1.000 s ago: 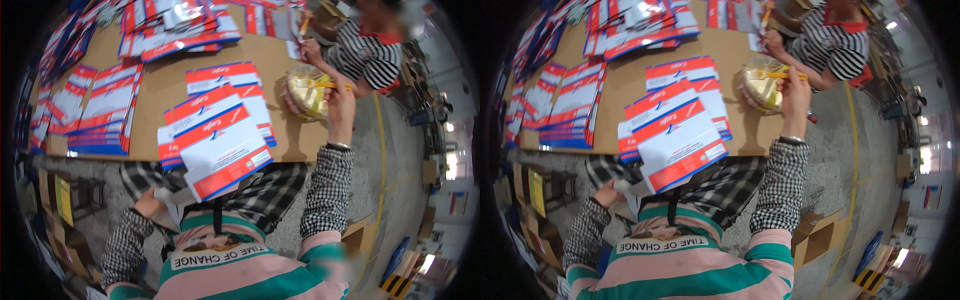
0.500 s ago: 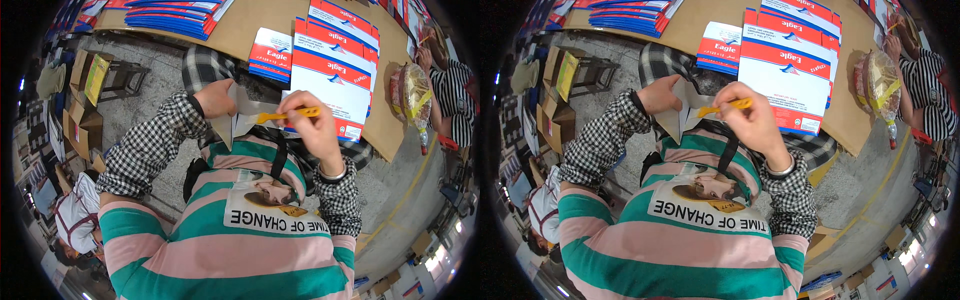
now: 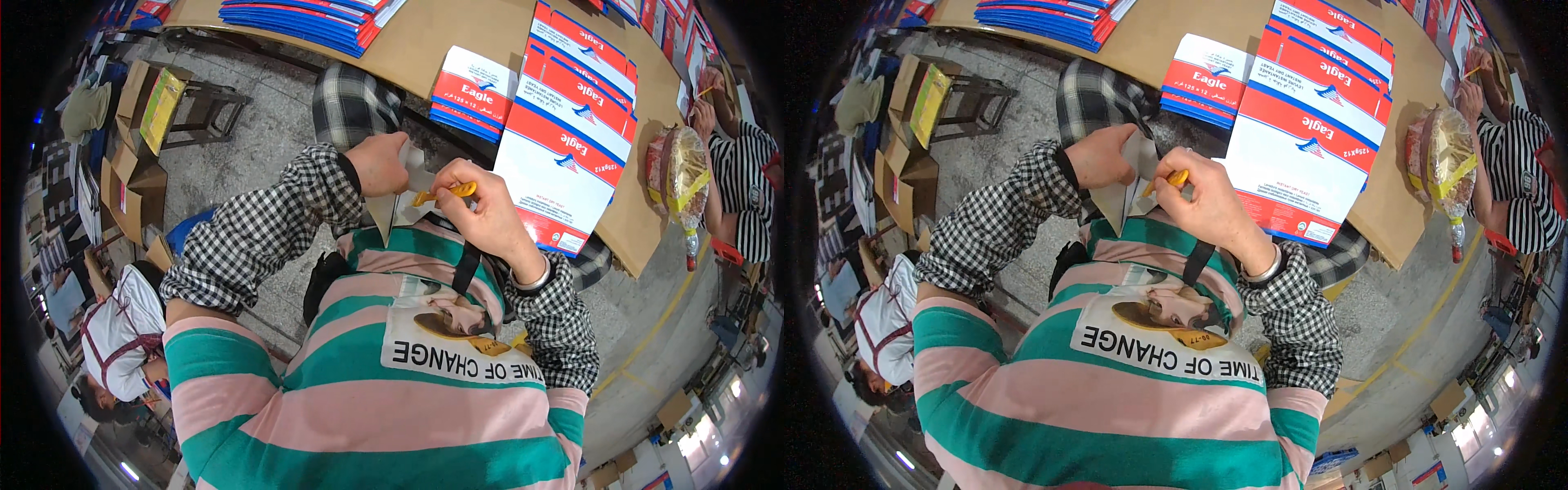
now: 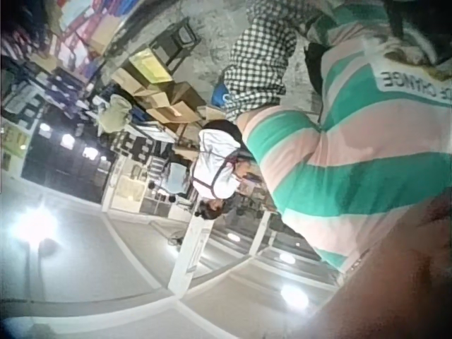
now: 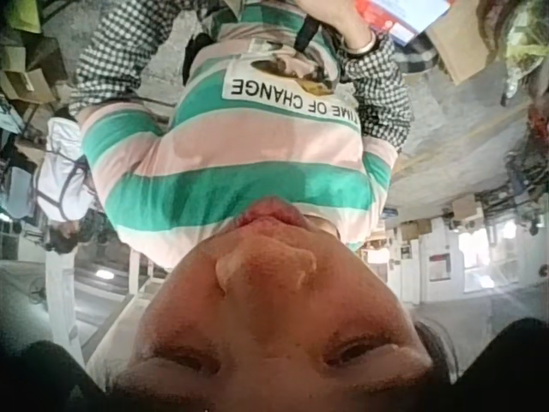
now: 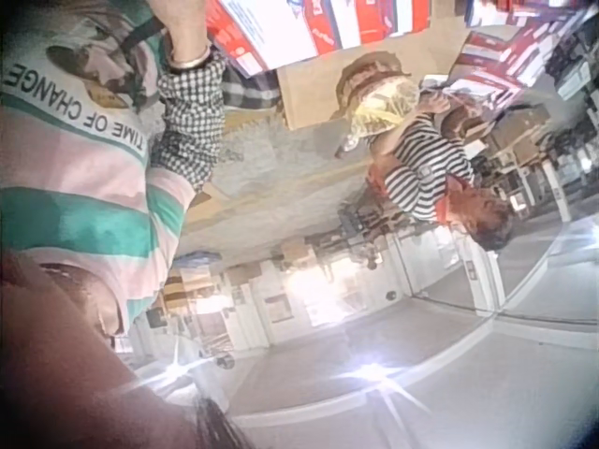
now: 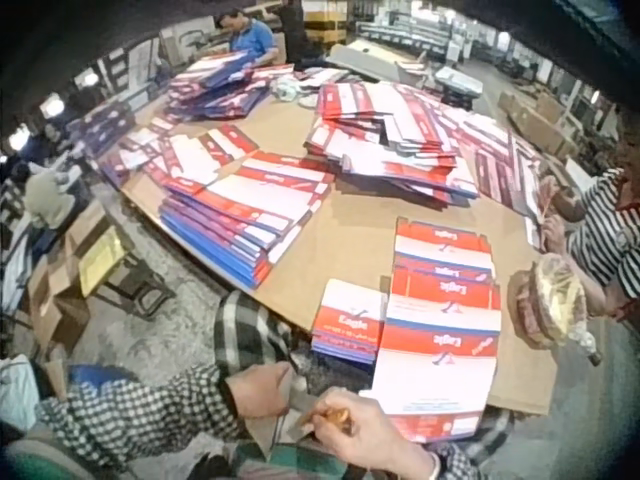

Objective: The person sits on the floor and assembles flat-packed cardboard boxes. They fold the panels, apply glue to the flaps using a brush, and press the edges to seal them. The person handles multiple boxes one at a time, stacking the finished units on the table.

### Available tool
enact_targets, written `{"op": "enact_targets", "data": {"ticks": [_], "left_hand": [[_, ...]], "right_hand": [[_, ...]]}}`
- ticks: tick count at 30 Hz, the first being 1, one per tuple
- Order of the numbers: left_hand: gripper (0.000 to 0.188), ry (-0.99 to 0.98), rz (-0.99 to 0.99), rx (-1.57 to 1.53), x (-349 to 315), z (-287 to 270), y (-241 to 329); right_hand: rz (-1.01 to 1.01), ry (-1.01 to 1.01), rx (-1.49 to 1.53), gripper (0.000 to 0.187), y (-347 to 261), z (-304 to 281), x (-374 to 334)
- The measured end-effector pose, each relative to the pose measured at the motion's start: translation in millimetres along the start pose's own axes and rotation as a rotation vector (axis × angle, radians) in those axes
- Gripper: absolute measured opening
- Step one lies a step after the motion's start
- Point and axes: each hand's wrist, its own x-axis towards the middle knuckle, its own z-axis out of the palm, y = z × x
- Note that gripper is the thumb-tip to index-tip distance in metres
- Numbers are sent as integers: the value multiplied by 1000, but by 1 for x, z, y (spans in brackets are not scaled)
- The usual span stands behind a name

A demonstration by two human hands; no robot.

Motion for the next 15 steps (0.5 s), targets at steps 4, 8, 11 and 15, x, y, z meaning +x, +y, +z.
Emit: {"op": "enact_targets", "data": {"ticks": [4, 8, 11, 15], "left_hand": [[55, -10, 44, -4, 3, 2, -5], [55, -7, 36, -7, 4, -1, 0], [54, 11, 70, -33, 3, 3, -3], [54, 8, 57, 58, 1, 0, 3]], "right_hand": [[-8, -12, -40, 7, 2, 0, -2], [-17, -3, -18, 8, 2, -4, -2], [-8, -7, -19, 9, 2, -5, -3], [4, -49, -33, 9, 3, -8, -6]]}}
